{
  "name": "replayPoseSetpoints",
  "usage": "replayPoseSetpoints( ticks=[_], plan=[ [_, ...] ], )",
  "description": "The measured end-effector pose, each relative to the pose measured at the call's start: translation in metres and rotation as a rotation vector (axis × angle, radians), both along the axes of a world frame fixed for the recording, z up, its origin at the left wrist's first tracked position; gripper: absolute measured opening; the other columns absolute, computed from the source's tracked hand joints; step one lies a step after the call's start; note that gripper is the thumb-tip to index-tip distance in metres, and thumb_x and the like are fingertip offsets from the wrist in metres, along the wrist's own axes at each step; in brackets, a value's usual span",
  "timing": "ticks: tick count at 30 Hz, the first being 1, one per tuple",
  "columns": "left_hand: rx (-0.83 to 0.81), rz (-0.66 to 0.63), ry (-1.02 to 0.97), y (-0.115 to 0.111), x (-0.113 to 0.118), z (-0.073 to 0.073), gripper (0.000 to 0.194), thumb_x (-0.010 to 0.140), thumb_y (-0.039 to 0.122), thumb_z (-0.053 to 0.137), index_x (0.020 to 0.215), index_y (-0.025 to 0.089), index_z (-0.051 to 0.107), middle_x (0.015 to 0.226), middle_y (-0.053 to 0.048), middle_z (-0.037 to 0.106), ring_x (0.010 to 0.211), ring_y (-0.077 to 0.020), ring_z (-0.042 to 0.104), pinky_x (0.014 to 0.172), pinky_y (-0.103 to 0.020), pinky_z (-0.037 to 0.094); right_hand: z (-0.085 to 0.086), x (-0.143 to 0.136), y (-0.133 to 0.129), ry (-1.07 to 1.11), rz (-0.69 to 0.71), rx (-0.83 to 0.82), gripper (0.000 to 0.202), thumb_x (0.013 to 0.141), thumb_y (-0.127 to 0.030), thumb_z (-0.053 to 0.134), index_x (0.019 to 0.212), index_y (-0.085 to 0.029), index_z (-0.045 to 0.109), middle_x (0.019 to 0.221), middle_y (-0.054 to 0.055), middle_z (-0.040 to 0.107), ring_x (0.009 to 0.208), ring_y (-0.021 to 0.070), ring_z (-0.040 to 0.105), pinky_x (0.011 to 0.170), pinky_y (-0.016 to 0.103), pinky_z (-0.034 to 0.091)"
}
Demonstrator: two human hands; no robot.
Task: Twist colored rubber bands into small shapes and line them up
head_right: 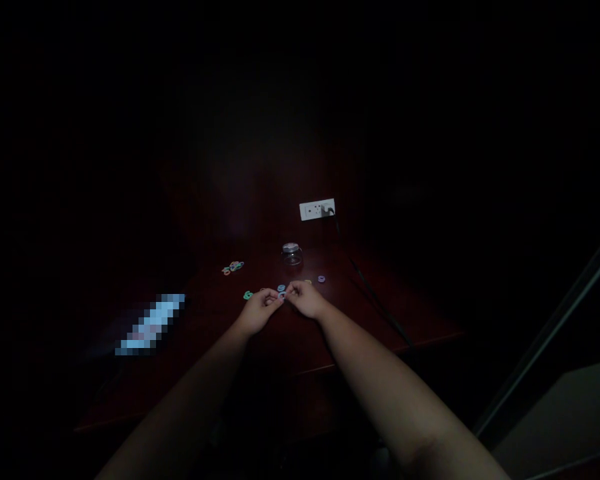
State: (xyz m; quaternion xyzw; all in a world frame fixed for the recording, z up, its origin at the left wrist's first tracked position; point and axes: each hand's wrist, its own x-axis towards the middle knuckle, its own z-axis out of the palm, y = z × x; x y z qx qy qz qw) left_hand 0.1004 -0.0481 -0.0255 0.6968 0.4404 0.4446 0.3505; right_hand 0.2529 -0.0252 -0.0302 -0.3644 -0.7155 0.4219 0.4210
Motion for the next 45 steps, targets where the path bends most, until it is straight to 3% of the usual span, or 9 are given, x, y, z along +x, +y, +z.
replayPoseSetpoints(
  ticks=[8,21,27,33,39,45],
  plan=[
    [0.034,0.038,0.043,-0.0017,-0.0001,0.0022,0.015,0.067,0.028,0.055,0.068,0.014,0.053,0.059,0.002,0.051,0.053,-0.0076,0.044,0.052,-0.019,0.035,-0.0005,0.0008,0.0016,-0.018,-0.007,0.038,0.016,0.066,-0.029,0.053,0.062,-0.014,0.05,0.049,-0.005,0.043,0.044,0.0061,0.037,0.042,0.018,0.029],
    [0.046,0.013,0.132,-0.003,-0.0008,0.0023,0.016,0.073,0.029,0.049,0.068,0.014,0.053,0.066,0.0,0.053,0.06,-0.0097,0.046,0.057,-0.02,0.036,0.0,0.001,0.0,0.004,0.068,0.056,0.019,0.063,-0.031,0.057,0.065,-0.013,0.052,0.052,-0.004,0.046,0.047,0.0066,0.038,0.047,0.019,0.031],
    [0.032,-0.013,0.105,-0.0011,-0.0006,-0.0025,0.018,0.073,0.031,0.049,0.07,0.014,0.053,0.062,0.001,0.052,0.057,-0.0091,0.046,0.055,-0.02,0.036,-0.0004,0.0028,0.0003,0.021,0.048,0.037,0.015,0.063,-0.027,0.055,0.061,-0.014,0.048,0.051,-0.005,0.043,0.045,0.0061,0.038,0.044,0.019,0.031],
    [0.07,0.049,-0.014,0.0053,-0.002,-0.0048,0.014,0.072,0.028,0.051,0.07,0.014,0.052,0.065,0.0,0.055,0.061,-0.0093,0.049,0.058,-0.02,0.038,-0.0008,0.003,0.0003,0.127,0.074,-0.06,0.013,0.063,-0.027,0.054,0.063,-0.016,0.047,0.05,-0.006,0.043,0.038,0.0057,0.04,0.039,0.019,0.031],
    [0.051,0.006,0.017,0.0031,-0.0012,-0.0032,0.015,0.071,0.028,0.053,0.07,0.013,0.052,0.064,0.0,0.055,0.059,-0.0089,0.048,0.057,-0.02,0.038,0.0011,0.0017,-0.0021,0.067,0.044,0.04,0.012,0.063,-0.025,0.054,0.061,-0.015,0.048,0.049,-0.006,0.042,0.042,0.0056,0.039,0.041,0.018,0.031],
    [0.029,-0.007,0.018,0.0016,-0.0013,-0.0034,0.015,0.069,0.028,0.055,0.07,0.013,0.053,0.066,0.0,0.055,0.059,-0.0083,0.048,0.056,-0.019,0.038,0.0022,0.0016,-0.0022,0.061,0.042,0.02,0.013,0.064,-0.026,0.055,0.064,-0.014,0.049,0.049,-0.006,0.044,0.041,0.0048,0.038,0.04,0.017,0.03]
  ],
)
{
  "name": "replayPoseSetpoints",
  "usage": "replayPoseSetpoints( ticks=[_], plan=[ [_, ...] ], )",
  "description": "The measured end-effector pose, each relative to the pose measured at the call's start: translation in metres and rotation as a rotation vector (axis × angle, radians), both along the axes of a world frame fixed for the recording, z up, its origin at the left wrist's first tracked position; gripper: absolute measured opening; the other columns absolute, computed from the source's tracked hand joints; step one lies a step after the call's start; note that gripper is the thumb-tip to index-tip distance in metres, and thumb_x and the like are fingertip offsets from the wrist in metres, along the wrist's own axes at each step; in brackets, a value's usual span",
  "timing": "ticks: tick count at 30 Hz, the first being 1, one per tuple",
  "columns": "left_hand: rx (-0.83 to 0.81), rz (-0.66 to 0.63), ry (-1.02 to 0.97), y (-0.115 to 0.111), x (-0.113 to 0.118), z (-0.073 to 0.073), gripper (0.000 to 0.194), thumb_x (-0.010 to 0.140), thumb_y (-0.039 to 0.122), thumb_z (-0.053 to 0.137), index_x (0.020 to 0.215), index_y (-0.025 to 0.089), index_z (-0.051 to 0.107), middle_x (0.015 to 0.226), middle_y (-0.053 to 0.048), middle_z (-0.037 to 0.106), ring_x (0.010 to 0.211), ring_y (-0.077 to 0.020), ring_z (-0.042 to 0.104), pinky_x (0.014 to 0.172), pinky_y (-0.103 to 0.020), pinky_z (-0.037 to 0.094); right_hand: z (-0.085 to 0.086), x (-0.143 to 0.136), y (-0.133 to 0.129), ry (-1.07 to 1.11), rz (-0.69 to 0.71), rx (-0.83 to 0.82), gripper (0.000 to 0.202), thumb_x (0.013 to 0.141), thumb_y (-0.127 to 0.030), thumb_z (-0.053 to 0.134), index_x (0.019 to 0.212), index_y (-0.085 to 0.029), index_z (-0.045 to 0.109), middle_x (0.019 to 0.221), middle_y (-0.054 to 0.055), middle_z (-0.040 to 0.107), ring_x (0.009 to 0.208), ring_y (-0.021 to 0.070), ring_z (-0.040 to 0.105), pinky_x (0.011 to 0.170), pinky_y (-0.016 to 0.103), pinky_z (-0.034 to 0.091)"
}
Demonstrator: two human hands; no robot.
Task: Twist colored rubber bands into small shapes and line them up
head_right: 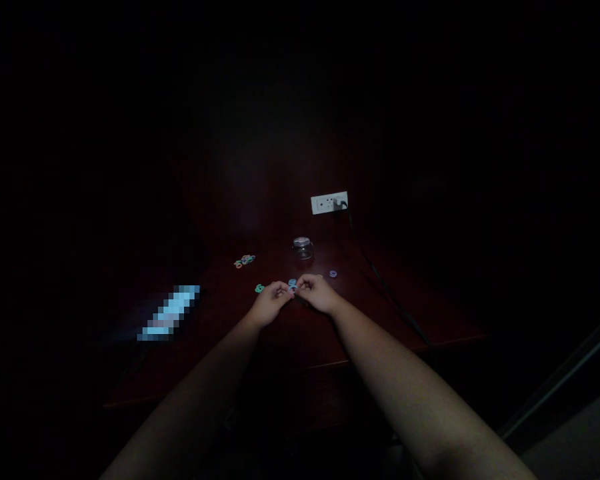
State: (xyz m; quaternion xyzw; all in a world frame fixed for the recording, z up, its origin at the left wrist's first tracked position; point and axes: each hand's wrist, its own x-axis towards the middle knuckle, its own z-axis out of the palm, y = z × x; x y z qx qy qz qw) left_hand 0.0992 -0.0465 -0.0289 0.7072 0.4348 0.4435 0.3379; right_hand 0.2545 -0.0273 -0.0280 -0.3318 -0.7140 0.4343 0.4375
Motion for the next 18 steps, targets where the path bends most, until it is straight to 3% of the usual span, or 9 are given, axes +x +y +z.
replayPoseSetpoints(
  ticks=[10,18],
  plan=[
    [-0.005,-0.074,-0.143,-0.0031,0.0012,0.0019,0.03,0.062,0.02,0.063,0.088,0.014,0.049,0.072,-0.001,0.054,0.062,-0.0066,0.05,0.057,-0.017,0.039,0.0002,-0.0012,-0.0008,0.016,0.007,-0.067,0.013,0.064,-0.026,0.053,0.062,-0.014,0.048,0.044,-0.006,0.044,0.037,0.0051,0.039,0.039,0.017,0.031],
    [-0.036,-0.06,-0.174,-0.0031,0.0017,0.0041,0.022,0.066,0.022,0.059,0.084,0.013,0.052,0.069,-0.001,0.056,0.063,-0.0077,0.052,0.058,-0.019,0.04,-0.0003,-0.0014,0.0004,0.009,-0.002,-0.067,0.008,0.065,-0.022,0.05,0.063,-0.015,0.048,0.045,-0.006,0.044,0.037,0.0051,0.039,0.038,0.017,0.031]
  ],
)
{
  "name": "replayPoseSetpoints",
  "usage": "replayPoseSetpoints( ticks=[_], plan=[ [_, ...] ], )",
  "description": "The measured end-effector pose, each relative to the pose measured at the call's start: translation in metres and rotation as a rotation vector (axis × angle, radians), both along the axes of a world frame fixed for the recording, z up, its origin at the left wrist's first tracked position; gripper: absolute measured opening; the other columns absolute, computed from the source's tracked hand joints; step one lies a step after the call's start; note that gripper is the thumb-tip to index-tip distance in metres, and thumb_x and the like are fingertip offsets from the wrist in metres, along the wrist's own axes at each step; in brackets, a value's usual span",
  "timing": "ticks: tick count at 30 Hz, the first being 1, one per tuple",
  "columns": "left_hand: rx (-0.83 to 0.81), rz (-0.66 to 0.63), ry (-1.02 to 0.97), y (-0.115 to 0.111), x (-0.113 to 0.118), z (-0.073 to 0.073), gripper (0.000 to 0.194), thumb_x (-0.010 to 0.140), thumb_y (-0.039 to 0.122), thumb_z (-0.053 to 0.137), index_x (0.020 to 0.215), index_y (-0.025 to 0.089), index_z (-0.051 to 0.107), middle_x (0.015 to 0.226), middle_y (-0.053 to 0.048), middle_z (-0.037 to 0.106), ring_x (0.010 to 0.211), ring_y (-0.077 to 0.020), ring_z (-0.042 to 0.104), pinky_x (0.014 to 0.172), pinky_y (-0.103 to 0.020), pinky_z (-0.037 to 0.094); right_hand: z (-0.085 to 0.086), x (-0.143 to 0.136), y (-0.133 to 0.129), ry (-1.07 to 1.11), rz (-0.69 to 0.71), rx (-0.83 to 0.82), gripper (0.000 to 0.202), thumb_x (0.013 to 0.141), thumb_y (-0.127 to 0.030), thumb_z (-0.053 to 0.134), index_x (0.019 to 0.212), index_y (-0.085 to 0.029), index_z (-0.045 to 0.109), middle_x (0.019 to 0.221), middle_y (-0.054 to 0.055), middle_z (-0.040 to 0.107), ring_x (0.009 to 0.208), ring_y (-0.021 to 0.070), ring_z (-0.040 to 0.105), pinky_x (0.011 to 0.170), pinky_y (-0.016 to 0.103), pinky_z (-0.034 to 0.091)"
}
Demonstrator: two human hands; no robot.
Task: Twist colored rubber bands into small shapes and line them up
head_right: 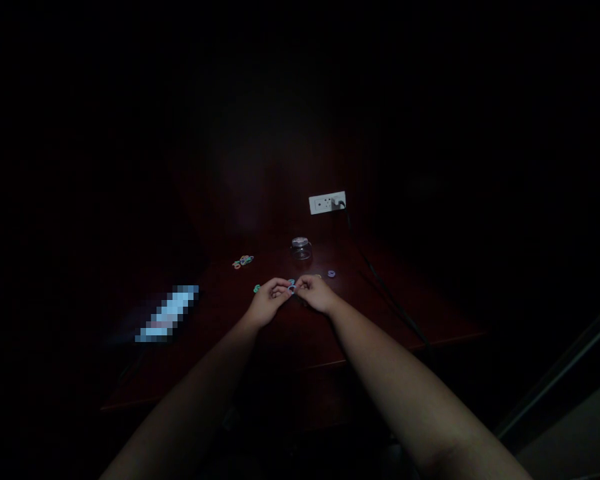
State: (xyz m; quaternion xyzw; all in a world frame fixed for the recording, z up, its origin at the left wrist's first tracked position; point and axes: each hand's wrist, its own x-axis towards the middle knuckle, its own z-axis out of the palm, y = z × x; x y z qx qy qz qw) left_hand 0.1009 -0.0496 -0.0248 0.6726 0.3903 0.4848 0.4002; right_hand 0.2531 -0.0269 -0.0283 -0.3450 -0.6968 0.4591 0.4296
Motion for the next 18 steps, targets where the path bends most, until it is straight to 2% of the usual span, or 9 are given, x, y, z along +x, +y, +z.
replayPoseSetpoints(
  ticks=[2,6,8,18],
  plan=[
    [-0.004,0.016,0.002,0.0008,-0.0002,-0.0001,0.02,0.066,0.022,0.059,0.082,0.012,0.053,0.071,-0.002,0.057,0.064,-0.0086,0.053,0.06,-0.02,0.04,0.0002,0.0004,-0.001,0.026,0.006,0.001,0.009,0.064,-0.022,0.052,0.067,-0.015,0.048,0.048,-0.007,0.045,0.037,0.0049,0.039,0.038,0.017,0.031],
    [-0.015,0.034,-0.008,0.0011,-0.0006,-0.0004,0.021,0.067,0.024,0.059,0.083,0.012,0.053,0.072,-0.003,0.058,0.065,-0.0094,0.054,0.061,-0.021,0.041,0.0018,0.0009,-0.0045,0.12,0.03,0.021,0.029,0.058,-0.02,0.06,0.083,-0.017,0.045,0.067,-0.004,0.052,0.039,0.003,0.04,0.036,0.016,0.031],
    [-0.023,0.05,-0.028,0.0015,-0.001,-0.001,0.023,0.066,0.025,0.06,0.083,0.012,0.051,0.069,-0.002,0.058,0.062,-0.0091,0.054,0.058,-0.02,0.041,0.0027,0.0006,-0.0056,0.134,0.043,0.019,0.032,0.057,-0.021,0.062,0.084,-0.016,0.046,0.071,-0.003,0.053,0.04,0.0028,0.041,0.037,0.016,0.032],
    [-0.014,0.046,-0.04,0.0047,-0.002,-0.0057,0.022,0.062,0.023,0.064,0.078,0.012,0.053,0.069,-0.002,0.058,0.063,-0.0088,0.054,0.06,-0.021,0.042,0.0011,-0.0012,-0.0022,0.082,-0.003,-0.002,0.02,0.061,-0.023,0.061,0.076,-0.013,0.052,0.055,-0.004,0.051,0.037,0.0042,0.041,0.037,0.017,0.033]
  ],
)
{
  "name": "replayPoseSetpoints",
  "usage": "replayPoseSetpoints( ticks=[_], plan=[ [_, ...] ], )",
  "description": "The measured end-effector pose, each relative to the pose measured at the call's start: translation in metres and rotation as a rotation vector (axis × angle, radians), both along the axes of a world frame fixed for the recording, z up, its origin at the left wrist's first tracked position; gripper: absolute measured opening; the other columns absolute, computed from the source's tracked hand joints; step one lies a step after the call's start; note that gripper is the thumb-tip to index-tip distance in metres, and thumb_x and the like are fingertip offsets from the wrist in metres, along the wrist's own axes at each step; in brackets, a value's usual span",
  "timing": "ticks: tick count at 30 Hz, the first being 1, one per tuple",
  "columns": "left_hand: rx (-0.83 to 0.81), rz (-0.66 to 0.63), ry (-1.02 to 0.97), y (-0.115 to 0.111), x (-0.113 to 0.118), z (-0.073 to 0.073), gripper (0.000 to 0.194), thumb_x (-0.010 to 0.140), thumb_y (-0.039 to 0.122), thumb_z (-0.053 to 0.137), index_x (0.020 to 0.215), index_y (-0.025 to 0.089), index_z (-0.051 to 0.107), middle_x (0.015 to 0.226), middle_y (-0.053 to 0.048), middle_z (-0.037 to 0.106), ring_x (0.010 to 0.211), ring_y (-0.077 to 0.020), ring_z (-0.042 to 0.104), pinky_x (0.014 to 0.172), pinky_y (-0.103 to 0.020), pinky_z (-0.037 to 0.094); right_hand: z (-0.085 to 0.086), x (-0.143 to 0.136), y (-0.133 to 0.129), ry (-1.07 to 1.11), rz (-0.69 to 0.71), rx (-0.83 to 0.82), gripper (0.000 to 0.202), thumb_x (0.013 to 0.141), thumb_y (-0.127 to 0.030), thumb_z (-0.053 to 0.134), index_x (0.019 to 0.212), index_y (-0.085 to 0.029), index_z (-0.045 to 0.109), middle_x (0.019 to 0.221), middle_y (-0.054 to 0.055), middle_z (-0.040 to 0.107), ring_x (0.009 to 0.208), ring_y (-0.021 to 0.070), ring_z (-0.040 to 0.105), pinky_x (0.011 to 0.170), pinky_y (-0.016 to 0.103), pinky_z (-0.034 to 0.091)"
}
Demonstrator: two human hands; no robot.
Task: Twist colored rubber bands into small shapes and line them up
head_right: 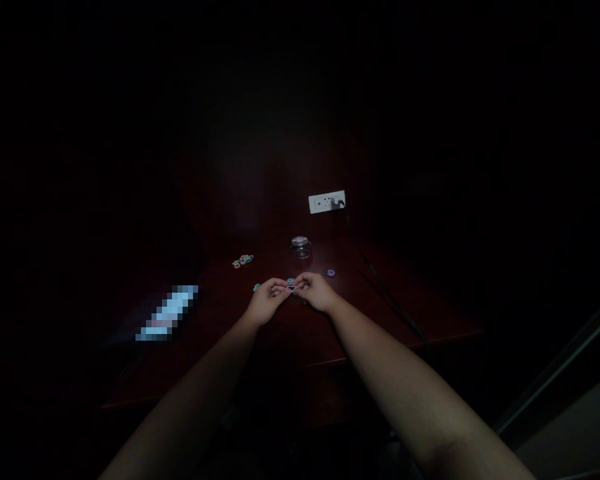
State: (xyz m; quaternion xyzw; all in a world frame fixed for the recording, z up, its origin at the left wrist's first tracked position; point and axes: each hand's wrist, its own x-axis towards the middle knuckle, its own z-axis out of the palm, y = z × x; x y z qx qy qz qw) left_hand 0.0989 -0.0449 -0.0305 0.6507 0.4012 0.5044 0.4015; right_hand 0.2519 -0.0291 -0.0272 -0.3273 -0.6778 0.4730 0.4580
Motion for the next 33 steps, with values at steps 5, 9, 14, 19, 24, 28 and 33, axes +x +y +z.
replayPoseSetpoints(
  ticks=[5,9,14,19,24,28,33],
  plan=[
    [0.004,0.004,0.022,-0.0007,0.0001,-0.001,0.024,0.061,0.022,0.065,0.08,0.011,0.054,0.069,-0.003,0.059,0.063,-0.009,0.054,0.06,-0.021,0.043,-0.0022,0.0011,0.0017,-0.01,-0.005,0.0,0.019,0.063,-0.026,0.06,0.073,-0.013,0.053,0.052,-0.004,0.049,0.038,0.0044,0.041,0.037,0.017,0.033],
    [0.017,0.024,0.034,-0.0001,-0.0002,-0.0006,0.021,0.062,0.021,0.064,0.078,0.011,0.055,0.067,-0.002,0.058,0.062,-0.0085,0.054,0.06,-0.021,0.042,-0.0032,0.0017,0.0031,-0.03,-0.006,0.008,0.018,0.064,-0.028,0.06,0.07,-0.012,0.052,0.049,-0.005,0.048,0.037,0.0047,0.041,0.036,0.017,0.032],
    [0.035,0.036,0.057,-0.0004,-0.0004,0.0005,0.018,0.063,0.021,0.063,0.077,0.011,0.056,0.066,-0.002,0.057,0.061,-0.008,0.052,0.059,-0.02,0.041,-0.0025,0.0013,0.0029,-0.019,-0.013,-0.007,0.016,0.064,-0.026,0.059,0.07,-0.013,0.052,0.05,-0.005,0.048,0.036,0.0044,0.041,0.036,0.017,0.032],
    [0.043,0.036,0.082,-0.0009,-0.001,0.0011,0.017,0.063,0.02,0.062,0.076,0.012,0.056,0.066,-0.001,0.057,0.061,-0.0079,0.051,0.059,-0.02,0.041,-0.0026,0.0015,0.003,-0.016,-0.011,-0.018,0.014,0.064,-0.021,0.057,0.074,-0.013,0.052,0.051,-0.005,0.049,0.036,0.0041,0.041,0.036,0.017,0.032],
    [0.033,0.044,0.079,-0.002,-0.0005,0.0023,0.016,0.063,0.02,0.062,0.075,0.012,0.055,0.065,-0.001,0.057,0.06,-0.0077,0.051,0.058,-0.02,0.04,-0.0037,0.0014,0.0038,0.001,-0.016,-0.021,0.016,0.063,-0.018,0.056,0.077,-0.013,0.051,0.057,-0.004,0.051,0.036,0.0041,0.042,0.036,0.017,0.033],
    [0.0,0.048,0.052,-0.0027,0.0004,0.0034,0.016,0.062,0.02,0.063,0.074,0.012,0.056,0.064,-0.001,0.057,0.059,-0.0081,0.052,0.057,-0.02,0.04,-0.0041,0.0012,0.004,0.018,-0.011,-0.02,0.017,0.062,-0.015,0.055,0.079,-0.014,0.05,0.059,-0.004,0.052,0.037,0.0041,0.043,0.037,0.018,0.034],
    [-0.029,0.061,0.051,-0.0017,0.0,0.003,0.018,0.06,0.022,0.065,0.072,0.011,0.058,0.066,-0.003,0.06,0.06,-0.0095,0.054,0.058,-0.021,0.042,-0.0029,0.0021,0.003,0.003,0.001,-0.024,0.014,0.063,-0.016,0.055,0.076,-0.013,0.051,0.055,-0.005,0.05,0.037,0.0043,0.043,0.037,0.017,0.034]
  ],
)
